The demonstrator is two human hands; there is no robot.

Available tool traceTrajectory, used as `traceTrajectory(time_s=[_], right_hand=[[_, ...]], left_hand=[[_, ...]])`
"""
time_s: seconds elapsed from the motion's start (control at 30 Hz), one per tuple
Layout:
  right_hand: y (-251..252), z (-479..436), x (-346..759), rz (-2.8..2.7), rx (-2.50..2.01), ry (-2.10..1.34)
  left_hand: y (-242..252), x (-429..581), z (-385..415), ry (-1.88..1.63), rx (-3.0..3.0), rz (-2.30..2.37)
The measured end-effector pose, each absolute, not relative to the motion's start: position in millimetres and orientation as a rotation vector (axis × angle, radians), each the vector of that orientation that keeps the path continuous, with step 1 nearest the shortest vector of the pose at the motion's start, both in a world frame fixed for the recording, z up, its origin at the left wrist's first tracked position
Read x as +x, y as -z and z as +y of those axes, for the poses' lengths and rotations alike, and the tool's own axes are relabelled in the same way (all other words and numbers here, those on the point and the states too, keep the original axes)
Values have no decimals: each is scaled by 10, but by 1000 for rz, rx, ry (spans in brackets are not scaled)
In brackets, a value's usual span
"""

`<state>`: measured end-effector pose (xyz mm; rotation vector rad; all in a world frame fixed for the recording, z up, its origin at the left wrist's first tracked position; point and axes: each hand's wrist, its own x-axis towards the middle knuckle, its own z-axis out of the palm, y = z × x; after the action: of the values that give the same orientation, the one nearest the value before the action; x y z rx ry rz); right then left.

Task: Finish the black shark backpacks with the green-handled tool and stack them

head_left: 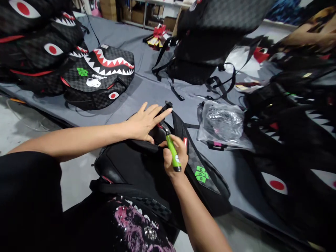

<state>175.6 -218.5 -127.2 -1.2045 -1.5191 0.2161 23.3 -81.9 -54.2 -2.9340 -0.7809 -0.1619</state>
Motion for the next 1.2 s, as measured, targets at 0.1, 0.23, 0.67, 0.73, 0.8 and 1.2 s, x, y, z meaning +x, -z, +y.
traceTrajectory(time_s=[0.1, 0.23, 0.67, 0.73, 0.8, 1.2], right_hand=[[1321, -2145, 1766, -1346, -1219, -306], [1275, -2149, 1870, -1425, -1341, -357], [582, -1906, 2115, -2080, -1645, -606], [528, -1888, 2144, -2221, -1667, -631], [503, -1890, 2195, -2257, -1671, -635], [641, -1781, 2178, -2227, -1553, -629]], left_hand=[[576, 295, -874, -18, -2874, -768], [649, 379, -856, -82, -2858, -812], [733, 399, -810, 40, -2888, -889], [751, 420, -799, 26, -2886, -916], [768, 438, -792, 25, -2890, -929], [781, 454, -748, -21, -2950, -927]])
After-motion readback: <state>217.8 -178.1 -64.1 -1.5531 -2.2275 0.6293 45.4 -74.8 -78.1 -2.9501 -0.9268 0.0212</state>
